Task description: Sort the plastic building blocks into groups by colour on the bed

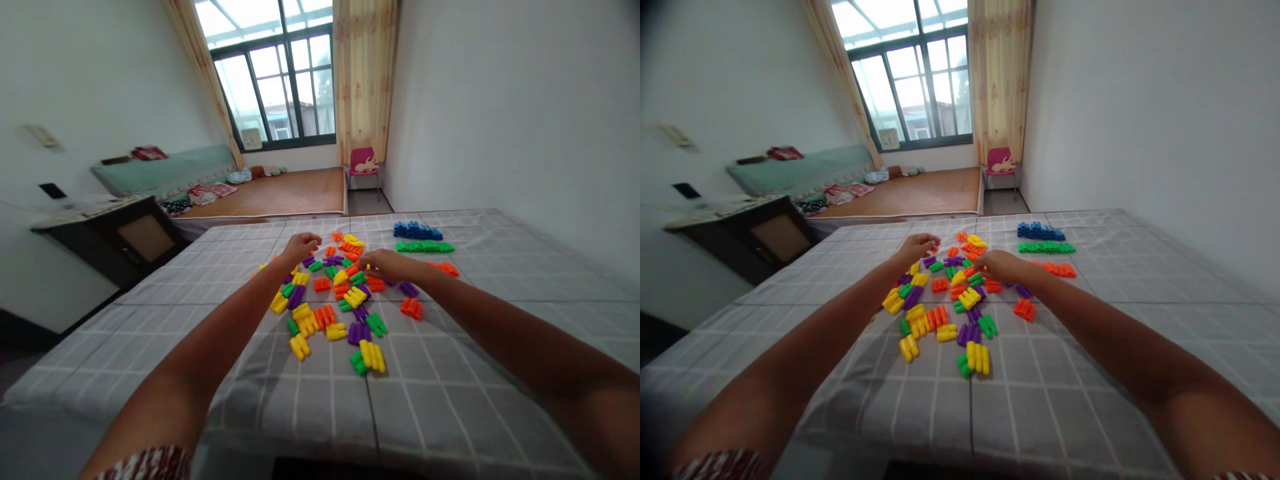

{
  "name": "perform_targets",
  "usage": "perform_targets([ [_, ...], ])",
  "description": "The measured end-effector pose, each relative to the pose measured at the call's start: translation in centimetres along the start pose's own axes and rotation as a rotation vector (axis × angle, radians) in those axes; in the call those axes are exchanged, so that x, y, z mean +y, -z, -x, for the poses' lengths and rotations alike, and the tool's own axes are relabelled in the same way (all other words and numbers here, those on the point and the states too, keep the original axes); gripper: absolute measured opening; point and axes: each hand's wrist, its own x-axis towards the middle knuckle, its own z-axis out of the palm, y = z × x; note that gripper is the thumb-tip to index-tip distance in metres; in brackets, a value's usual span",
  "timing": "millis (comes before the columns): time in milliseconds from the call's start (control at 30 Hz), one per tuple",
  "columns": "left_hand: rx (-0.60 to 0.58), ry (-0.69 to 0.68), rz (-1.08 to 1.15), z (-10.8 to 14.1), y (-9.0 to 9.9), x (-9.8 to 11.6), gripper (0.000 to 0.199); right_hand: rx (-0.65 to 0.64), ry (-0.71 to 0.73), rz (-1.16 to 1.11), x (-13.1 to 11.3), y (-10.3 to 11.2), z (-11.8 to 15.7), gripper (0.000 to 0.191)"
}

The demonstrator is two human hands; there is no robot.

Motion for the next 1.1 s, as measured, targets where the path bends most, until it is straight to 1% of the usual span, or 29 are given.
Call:
perform_targets([
  [67,-0.027,-0.045,-0.074,2.0,1.1,-2.1,0.025,-0.052,-0.009,0.049,-0.2,-0.8,-1.4,0.022],
  [133,-0.027,-0.112,-0.159,3.6,1.8,-3.8,0.025,-0.108,-0.017,0.071,-0.3,-1.3,-2.3,0.024],
  [233,0.023,-0.176,-0.237,5.1,2.4,-5.2,0.026,-0.111,-0.099,0.062,-0.1,-1.5,-2.6,0.024],
  [300,0.048,-0.181,-0.266,5.4,2.9,-5.6,0.029,-0.085,-0.176,0.032,0.3,-1.5,-2.4,0.024],
  [367,0.071,-0.190,-0.312,5.2,3.8,-5.7,0.030,-0.055,-0.229,-0.008,0.8,-1.4,-2.0,0.023],
  [433,0.106,-0.198,-0.348,4.7,5.4,-6.0,0.032,-0.038,-0.265,-0.039,1.1,-1.5,-1.8,0.020],
  [500,0.135,-0.170,-0.347,4.2,7.4,-6.6,0.033,-0.022,-0.298,-0.024,1.0,-1.4,-2.1,0.021],
  [600,0.156,-0.057,-0.341,4.1,9.7,-8.3,0.033,0.081,-0.291,0.043,-0.9,-1.0,-3.6,0.021],
  [667,0.185,0.001,-0.343,4.4,10.3,-9.5,0.033,0.125,-0.216,0.058,-3.1,-0.6,-5.1,0.020],
  [733,0.227,0.024,-0.287,4.9,10.2,-10.5,0.034,0.084,-0.106,0.064,-5.2,-0.2,-6.7,0.018],
  [800,0.259,0.022,-0.177,5.2,9.7,-11.2,0.034,0.036,-0.030,0.094,-6.8,0.0,-8.2,0.017],
  [833,0.266,0.016,-0.124,5.3,9.5,-11.4,0.034,0.026,-0.019,0.110,-7.3,0.1,-9.0,0.018],
  [900,0.275,0.001,-0.046,5.5,9.2,-11.8,0.034,0.047,-0.044,0.128,-8.1,-0.1,-10.5,0.022],
  [967,0.295,-0.013,-0.002,5.6,9.2,-12.0,0.034,0.082,-0.073,0.112,-9.0,-0.8,-11.9,0.026],
  [1000,0.304,-0.018,0.011,5.6,9.2,-12.0,0.034,0.082,-0.055,0.093,-9.6,-1.2,-12.6,0.027],
  [1033,0.311,-0.025,0.017,5.7,9.3,-12.1,0.033,0.061,-0.010,0.081,-10.2,-1.8,-13.3,0.029],
  [1100,0.302,-0.045,0.012,5.9,9.4,-12.1,0.032,-0.020,0.112,0.084,-11.7,-2.9,-14.4,0.032],
])
